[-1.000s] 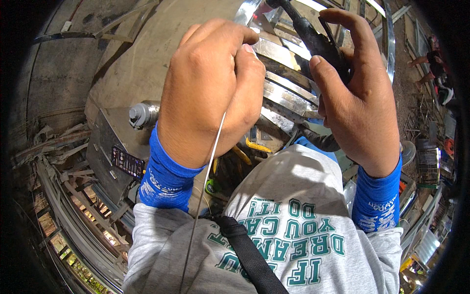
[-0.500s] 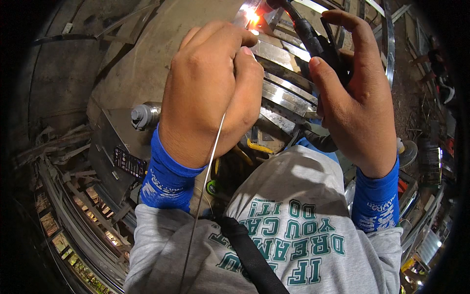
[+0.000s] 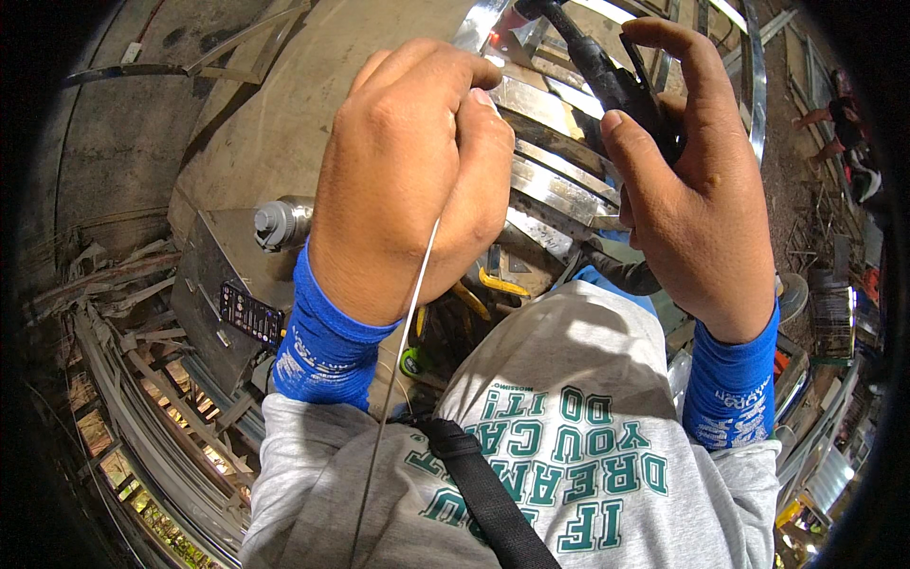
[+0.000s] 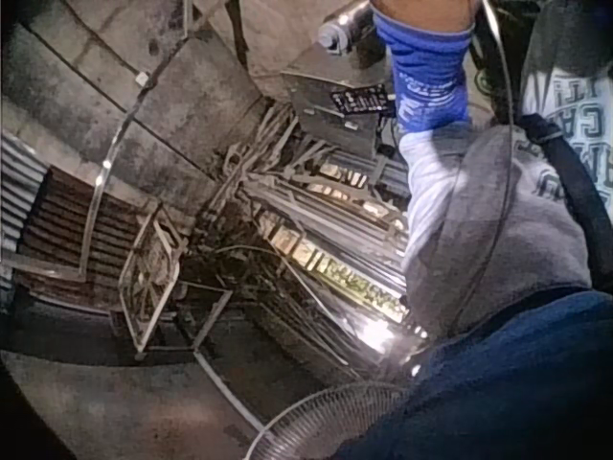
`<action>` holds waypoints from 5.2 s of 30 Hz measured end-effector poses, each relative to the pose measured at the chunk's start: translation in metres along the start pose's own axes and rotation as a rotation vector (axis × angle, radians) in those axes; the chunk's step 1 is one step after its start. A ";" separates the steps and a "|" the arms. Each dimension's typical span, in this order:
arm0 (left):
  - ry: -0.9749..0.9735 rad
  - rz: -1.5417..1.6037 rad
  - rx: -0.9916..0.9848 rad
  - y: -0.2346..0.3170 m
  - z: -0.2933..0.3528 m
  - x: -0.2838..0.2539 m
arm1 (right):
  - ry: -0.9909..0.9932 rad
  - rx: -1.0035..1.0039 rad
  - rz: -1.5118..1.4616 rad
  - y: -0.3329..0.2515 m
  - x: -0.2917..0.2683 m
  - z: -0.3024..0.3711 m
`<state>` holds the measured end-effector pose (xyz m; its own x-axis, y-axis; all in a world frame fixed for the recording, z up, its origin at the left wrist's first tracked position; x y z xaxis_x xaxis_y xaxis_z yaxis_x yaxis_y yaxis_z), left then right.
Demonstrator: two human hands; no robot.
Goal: The person welds a metal frame using a TIG torch and filler rod. They adjust the welding machine settings, position the frame, and apply welds to multiple joints while feeding filler material.
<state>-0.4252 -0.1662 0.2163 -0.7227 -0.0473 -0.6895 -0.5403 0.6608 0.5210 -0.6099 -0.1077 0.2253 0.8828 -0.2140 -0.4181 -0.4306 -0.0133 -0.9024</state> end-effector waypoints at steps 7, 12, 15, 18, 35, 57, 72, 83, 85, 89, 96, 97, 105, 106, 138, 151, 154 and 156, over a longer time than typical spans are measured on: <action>-0.001 -0.012 0.008 0.000 0.001 -0.001 | -0.061 -0.057 0.035 -0.010 -0.003 -0.002; -0.010 -0.013 0.014 -0.001 0.001 -0.002 | -0.018 -0.049 0.075 -0.012 0.000 0.000; 0.005 -0.001 0.013 -0.001 0.003 -0.001 | 0.012 -0.051 0.118 -0.007 0.000 0.002; 0.015 -0.001 0.029 -0.002 0.003 -0.001 | -0.003 -0.076 0.103 -0.004 -0.002 0.002; 0.002 0.114 -0.073 0.008 0.000 -0.011 | 0.079 -0.027 0.002 0.015 -0.006 0.002; 0.282 0.472 -0.582 -0.139 0.042 -0.065 | 0.483 0.072 -0.560 0.076 -0.153 0.058; 0.934 0.404 -0.786 -0.170 0.206 -0.088 | 0.323 -0.067 -0.957 0.089 -0.136 -0.039; 1.560 0.774 -1.033 -0.083 0.322 -0.003 | -0.018 -0.180 -0.188 0.039 -0.098 -0.142; 1.606 0.909 -1.128 -0.072 0.327 0.011 | -0.157 -0.238 -0.160 0.034 -0.081 -0.160; 1.687 0.892 -1.159 -0.039 0.307 0.037 | -0.280 -0.474 -0.103 0.034 -0.033 -0.193; 1.848 0.538 -1.093 -0.007 0.236 0.082 | -0.405 -0.526 -0.282 0.064 0.020 -0.239; 1.843 0.514 -1.101 -0.008 0.232 0.083 | -0.384 -0.492 -0.206 0.058 0.026 -0.235; 1.824 0.173 -1.001 -0.016 0.230 0.076 | -0.407 -0.281 -0.430 0.089 0.034 -0.254; 1.841 0.189 -1.000 -0.017 0.232 0.078 | -0.412 -0.274 -0.432 0.089 0.037 -0.255; 1.922 0.406 -0.853 -0.099 0.261 0.011 | -0.381 -0.317 -0.267 0.067 0.105 -0.218; 1.844 0.309 -0.855 -0.107 0.255 0.019 | -0.309 -0.407 -0.309 0.084 0.101 -0.220; 1.767 0.319 -0.888 -0.103 0.251 0.020 | -0.264 -0.419 -0.335 0.086 0.101 -0.223; 1.717 0.306 -0.913 -0.101 0.253 0.016 | -0.249 -0.454 -0.313 0.081 0.104 -0.215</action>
<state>-0.2731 -0.0443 0.0255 -0.0993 -0.9492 0.2987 0.0454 0.2956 0.9542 -0.5931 -0.3407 0.1313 0.9743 0.1016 -0.2012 -0.1322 -0.4658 -0.8750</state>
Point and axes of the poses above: each hand's wrist, its own z-axis away from the middle knuckle, its own x-axis out of the palm, y = z × x, the point moved 3 cm from there along -z, towards the middle knuckle, and after that the axes turned 3 degrees about y, right-handed, at the moved point
